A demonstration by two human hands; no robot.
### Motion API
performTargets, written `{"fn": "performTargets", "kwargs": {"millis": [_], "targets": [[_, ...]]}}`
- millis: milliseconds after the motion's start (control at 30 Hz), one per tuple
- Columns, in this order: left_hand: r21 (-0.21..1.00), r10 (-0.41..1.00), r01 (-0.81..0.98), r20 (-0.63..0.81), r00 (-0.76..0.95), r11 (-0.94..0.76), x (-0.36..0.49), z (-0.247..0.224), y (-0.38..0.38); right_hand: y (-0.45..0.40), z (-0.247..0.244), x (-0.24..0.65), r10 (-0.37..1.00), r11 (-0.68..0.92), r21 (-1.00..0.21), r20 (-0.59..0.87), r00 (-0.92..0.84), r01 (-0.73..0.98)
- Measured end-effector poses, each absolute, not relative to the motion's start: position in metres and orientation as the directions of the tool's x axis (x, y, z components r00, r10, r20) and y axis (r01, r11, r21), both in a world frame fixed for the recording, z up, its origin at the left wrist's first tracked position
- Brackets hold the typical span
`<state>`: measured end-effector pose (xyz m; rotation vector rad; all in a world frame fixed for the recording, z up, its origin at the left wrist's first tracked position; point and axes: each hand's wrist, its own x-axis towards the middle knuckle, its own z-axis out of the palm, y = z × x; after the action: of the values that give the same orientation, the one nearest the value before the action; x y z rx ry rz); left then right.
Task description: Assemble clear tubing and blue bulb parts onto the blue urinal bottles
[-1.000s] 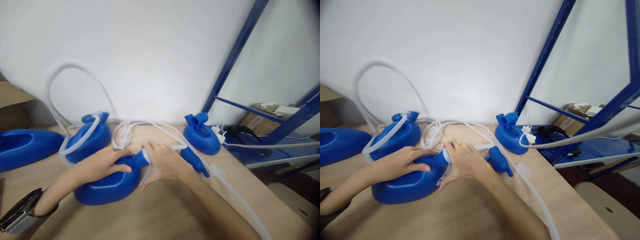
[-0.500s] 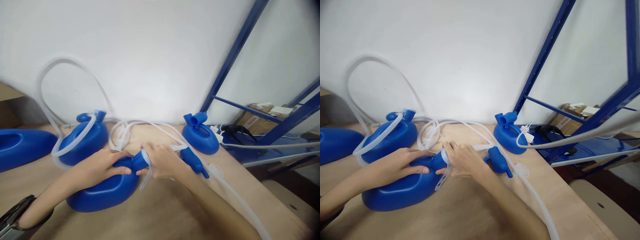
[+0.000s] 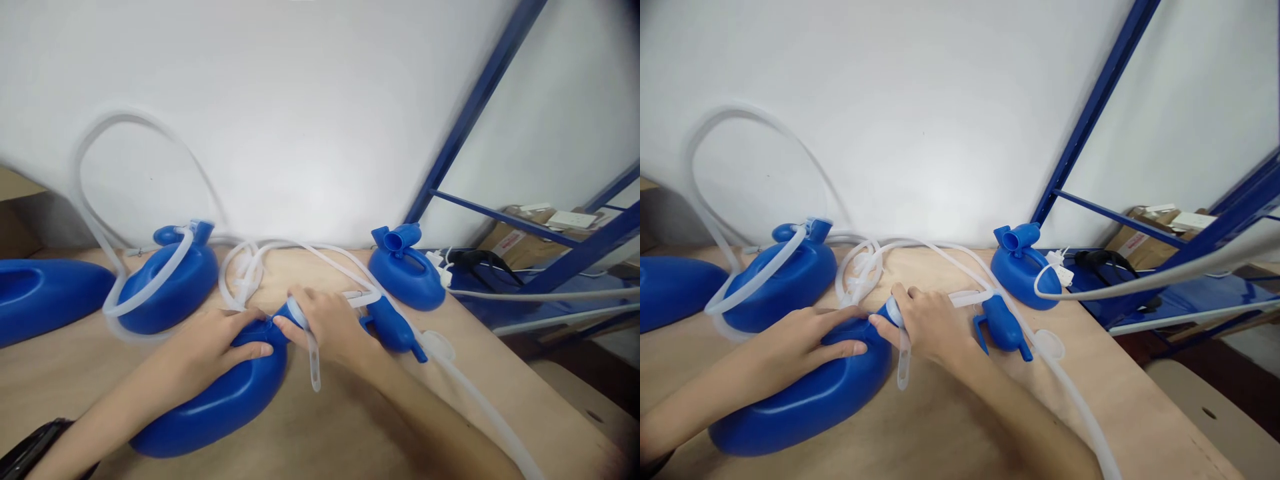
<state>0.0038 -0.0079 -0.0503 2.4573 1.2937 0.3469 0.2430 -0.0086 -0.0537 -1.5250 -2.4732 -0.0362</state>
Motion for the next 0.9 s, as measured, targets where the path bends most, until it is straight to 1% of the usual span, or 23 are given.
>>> {"fn": "performTargets", "kwargs": {"millis": [167, 300, 467, 633, 700, 900], "targets": [[0.389, 0.876, 0.801, 0.034, 0.480, -0.454, 0.012, -0.051, -0.019, -0.013, -0.048, 0.238, 0.892, 0.421, -0.102, 0.225, -0.392, 0.901], [0.400, 0.908, 0.834, -0.010, 0.419, -0.381, 0.020, -0.054, -0.030, -0.014, -0.046, 0.232, 0.919, 0.349, -0.117, 0.238, -0.315, 0.930], [0.383, 0.914, 0.846, -0.010, 0.405, -0.371, 0.024, -0.055, -0.035, -0.014, -0.043, 0.229, 0.922, 0.350, -0.158, 0.231, -0.310, 0.923], [0.388, 0.907, 0.841, -0.031, 0.420, -0.376, 0.024, -0.052, -0.033, -0.015, -0.038, 0.228, 0.937, 0.314, -0.163, 0.213, -0.278, 0.935], [0.369, 0.907, 0.850, -0.043, 0.419, -0.375, 0.024, -0.052, -0.033, -0.016, -0.037, 0.226, 0.943, 0.302, -0.167, 0.199, -0.268, 0.939], [0.274, 0.917, 0.884, -0.020, 0.399, -0.379, 0.026, -0.058, -0.039, -0.020, -0.031, 0.221, 0.965, 0.236, -0.165, 0.152, -0.212, 0.957]]}}
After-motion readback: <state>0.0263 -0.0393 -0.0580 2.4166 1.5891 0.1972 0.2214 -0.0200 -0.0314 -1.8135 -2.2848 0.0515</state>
